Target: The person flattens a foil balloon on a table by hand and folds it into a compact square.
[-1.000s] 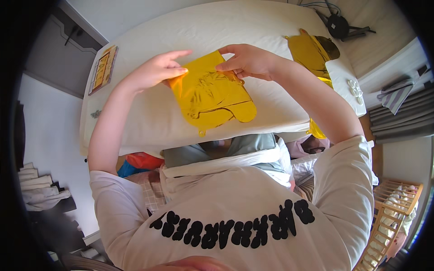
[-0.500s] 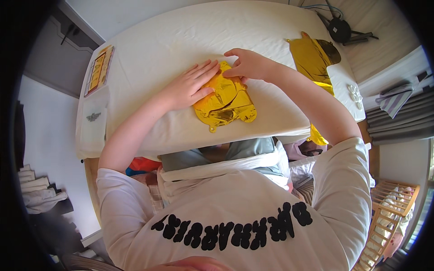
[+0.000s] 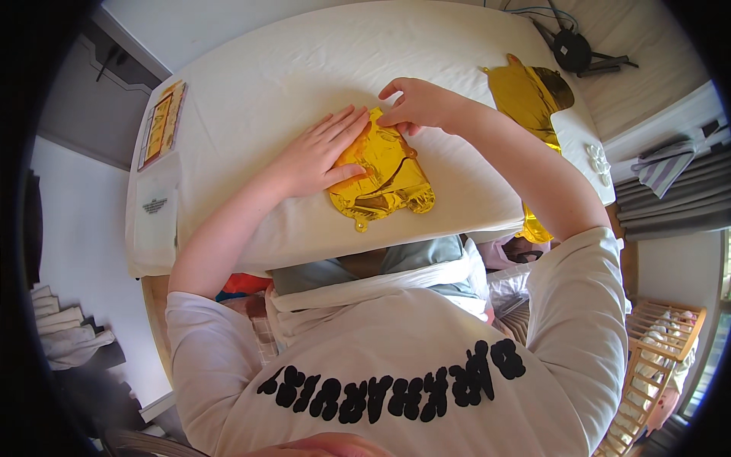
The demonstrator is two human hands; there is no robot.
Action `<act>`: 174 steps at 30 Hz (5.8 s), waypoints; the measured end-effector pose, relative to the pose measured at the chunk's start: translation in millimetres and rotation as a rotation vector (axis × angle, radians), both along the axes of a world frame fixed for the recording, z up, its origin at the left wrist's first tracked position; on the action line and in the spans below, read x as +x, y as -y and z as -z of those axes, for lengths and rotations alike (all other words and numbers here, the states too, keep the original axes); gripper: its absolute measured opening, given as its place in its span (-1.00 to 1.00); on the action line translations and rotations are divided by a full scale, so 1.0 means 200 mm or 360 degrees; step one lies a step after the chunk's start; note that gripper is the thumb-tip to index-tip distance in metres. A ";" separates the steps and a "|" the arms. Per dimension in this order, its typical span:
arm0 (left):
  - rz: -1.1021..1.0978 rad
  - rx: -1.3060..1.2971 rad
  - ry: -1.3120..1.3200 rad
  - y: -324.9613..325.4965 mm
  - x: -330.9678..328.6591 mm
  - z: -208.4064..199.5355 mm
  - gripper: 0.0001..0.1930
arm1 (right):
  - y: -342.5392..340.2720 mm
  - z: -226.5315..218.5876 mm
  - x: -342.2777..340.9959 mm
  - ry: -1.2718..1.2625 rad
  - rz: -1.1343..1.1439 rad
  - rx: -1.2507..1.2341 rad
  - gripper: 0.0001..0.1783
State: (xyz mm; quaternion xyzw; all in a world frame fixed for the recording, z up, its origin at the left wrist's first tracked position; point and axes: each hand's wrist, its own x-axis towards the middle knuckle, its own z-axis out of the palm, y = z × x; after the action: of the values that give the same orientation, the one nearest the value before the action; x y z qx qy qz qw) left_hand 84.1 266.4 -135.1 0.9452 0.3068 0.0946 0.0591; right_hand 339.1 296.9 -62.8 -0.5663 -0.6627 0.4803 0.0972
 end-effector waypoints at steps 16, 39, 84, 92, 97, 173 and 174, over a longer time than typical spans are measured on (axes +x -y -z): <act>0.0012 0.0011 0.0022 0.00 -0.01 0.01 -0.06 | 0.05 0.14 0.10 -0.0197 -0.0432 0.0615 -0.77; -0.0007 -0.0011 0.0002 0.01 0.01 -0.02 -0.07 | 0.02 0.16 0.16 0.0013 -0.1337 0.1970 -0.66; 0.0024 -0.0693 0.0462 -0.19 0.01 -0.13 -0.33 | 0.03 0.19 0.19 -0.0048 -0.1363 0.1733 -0.76; 0.0226 -0.0031 -0.0042 -0.13 0.08 -0.01 -0.18 | 0.02 0.19 0.20 -0.0051 -0.1404 0.1764 -0.74; 0.0202 -0.0021 -0.0061 -0.12 0.08 -0.02 0.03 | 0.05 0.18 0.22 -0.0075 -0.1465 0.2070 -0.71; 0.0190 0.0058 0.0004 -0.08 0.06 0.02 -0.35 | 0.16 0.07 0.04 -0.0065 -0.0180 0.0306 -0.67; 0.0189 0.0057 0.0004 -0.08 0.06 0.01 -0.35 | 0.17 0.07 0.03 -0.0065 -0.0181 0.0305 -0.67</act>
State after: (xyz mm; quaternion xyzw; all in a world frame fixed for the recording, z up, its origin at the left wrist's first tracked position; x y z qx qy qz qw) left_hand 96.9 283.0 -137.7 0.9625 0.2485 0.0976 0.0481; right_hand 345.6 263.8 -76.5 -0.5060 -0.7345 0.4310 0.1368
